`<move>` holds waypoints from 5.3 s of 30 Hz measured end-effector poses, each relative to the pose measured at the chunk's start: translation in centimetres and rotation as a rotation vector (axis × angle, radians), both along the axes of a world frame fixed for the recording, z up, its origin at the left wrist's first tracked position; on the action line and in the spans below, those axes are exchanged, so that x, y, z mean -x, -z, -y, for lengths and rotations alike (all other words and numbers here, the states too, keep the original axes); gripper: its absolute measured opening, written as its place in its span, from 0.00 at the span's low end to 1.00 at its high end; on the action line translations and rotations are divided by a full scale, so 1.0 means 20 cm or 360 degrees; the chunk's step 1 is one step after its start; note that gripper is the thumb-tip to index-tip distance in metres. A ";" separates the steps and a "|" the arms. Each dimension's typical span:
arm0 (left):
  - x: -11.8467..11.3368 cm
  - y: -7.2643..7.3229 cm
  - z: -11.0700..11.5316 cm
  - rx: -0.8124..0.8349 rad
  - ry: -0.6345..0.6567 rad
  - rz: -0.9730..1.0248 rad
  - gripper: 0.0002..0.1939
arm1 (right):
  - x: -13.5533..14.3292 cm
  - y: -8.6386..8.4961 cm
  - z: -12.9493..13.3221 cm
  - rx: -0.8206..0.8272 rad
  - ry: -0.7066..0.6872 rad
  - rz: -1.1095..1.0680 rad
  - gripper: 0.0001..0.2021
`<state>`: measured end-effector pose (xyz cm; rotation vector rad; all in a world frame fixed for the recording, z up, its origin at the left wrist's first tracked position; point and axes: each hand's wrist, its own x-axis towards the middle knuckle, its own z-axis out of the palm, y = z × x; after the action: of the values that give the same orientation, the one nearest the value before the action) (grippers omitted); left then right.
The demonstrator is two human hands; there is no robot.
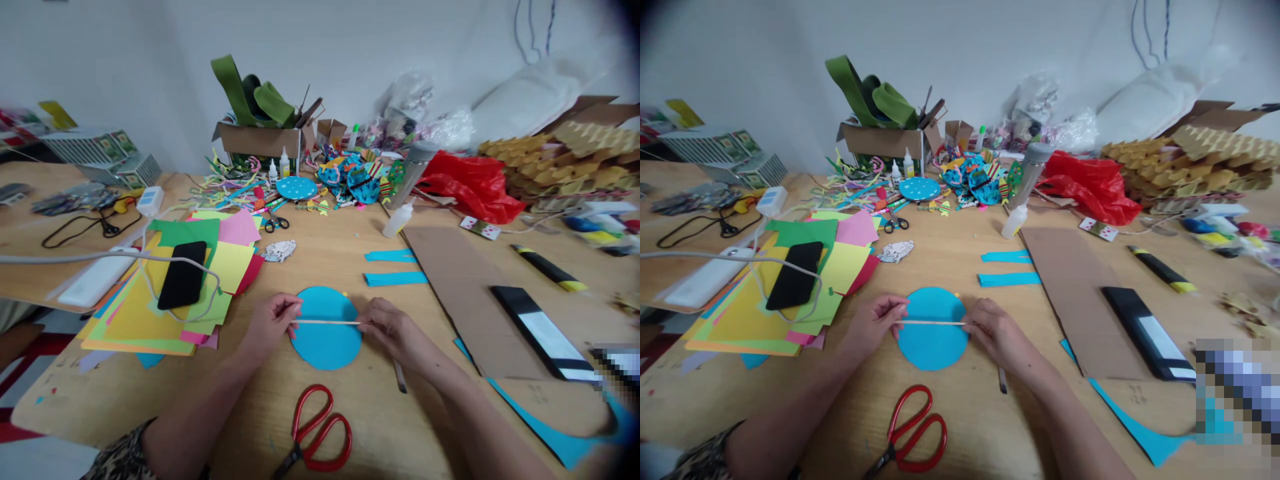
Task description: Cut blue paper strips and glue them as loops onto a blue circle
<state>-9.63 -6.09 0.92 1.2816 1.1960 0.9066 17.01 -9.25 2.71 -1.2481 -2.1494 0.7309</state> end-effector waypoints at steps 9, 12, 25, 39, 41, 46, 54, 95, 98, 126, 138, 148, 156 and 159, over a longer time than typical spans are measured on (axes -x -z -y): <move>0.07 0.00 -0.06 -0.0408 -0.0059 -0.0313 0.09 | -0.05 0.09 -0.02 -0.0093 0.0149 0.0133 0.11; 0.08 0.04 -0.06 -0.0417 0.0040 -0.0339 0.08 | -0.04 0.09 -0.02 -0.0062 0.0170 0.0081 0.07; 0.10 0.06 -0.08 -0.0299 0.0111 -0.0454 0.10 | -0.04 0.08 -0.03 -0.0065 0.0027 0.0067 0.08; 0.10 0.01 -0.08 -0.0432 0.0167 -0.0755 0.11 | -0.04 0.08 -0.02 -0.0056 0.0047 0.0036 0.09; 0.10 0.01 -0.08 -0.0446 0.0177 -0.0773 0.11 | -0.04 0.08 -0.02 -0.0051 0.0036 0.0043 0.10; 0.11 -0.01 -0.08 -0.0405 0.0193 -0.0834 0.10 | -0.04 0.07 -0.02 -0.0030 0.0049 0.0060 0.10; 0.10 -0.03 -0.07 -0.0323 0.0149 -0.0902 0.09 | -0.03 0.06 -0.01 -0.0005 0.0045 0.0080 0.11; 0.10 0.00 -0.06 -0.0278 0.0089 -0.0732 0.09 | -0.04 0.07 -0.01 -0.0011 0.0028 0.0091 0.12; 0.10 0.00 -0.06 -0.0268 0.0082 -0.0727 0.09 | -0.03 0.06 -0.01 0.0006 0.0020 0.0099 0.12; 0.06 -0.03 0.00 -0.0912 0.0539 -0.1146 0.14 | -0.04 0.09 -0.01 -0.0035 0.0065 0.0093 0.10; 0.05 -0.03 0.01 -0.0918 0.0565 -0.1264 0.14 | -0.08 0.03 -0.02 -0.0181 0.0490 -0.0017 0.11; 0.05 -0.02 0.00 -0.0930 0.0587 -0.1270 0.13 | 0.05 0.07 -0.01 -0.0101 0.0316 -0.0114 0.08; 0.05 -0.04 0.00 -0.0916 0.0574 -0.1251 0.13 | 0.23 0.11 0.00 -0.0224 0.0245 0.0096 0.06; 0.05 -0.03 0.00 -0.0923 0.0568 -0.1258 0.13 | 0.25 0.11 0.00 -0.0246 0.0263 0.0084 0.05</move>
<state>-10.57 -6.16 1.57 2.3821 1.2505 0.4857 12.05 -9.21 0.59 -1.3551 -2.0708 0.4590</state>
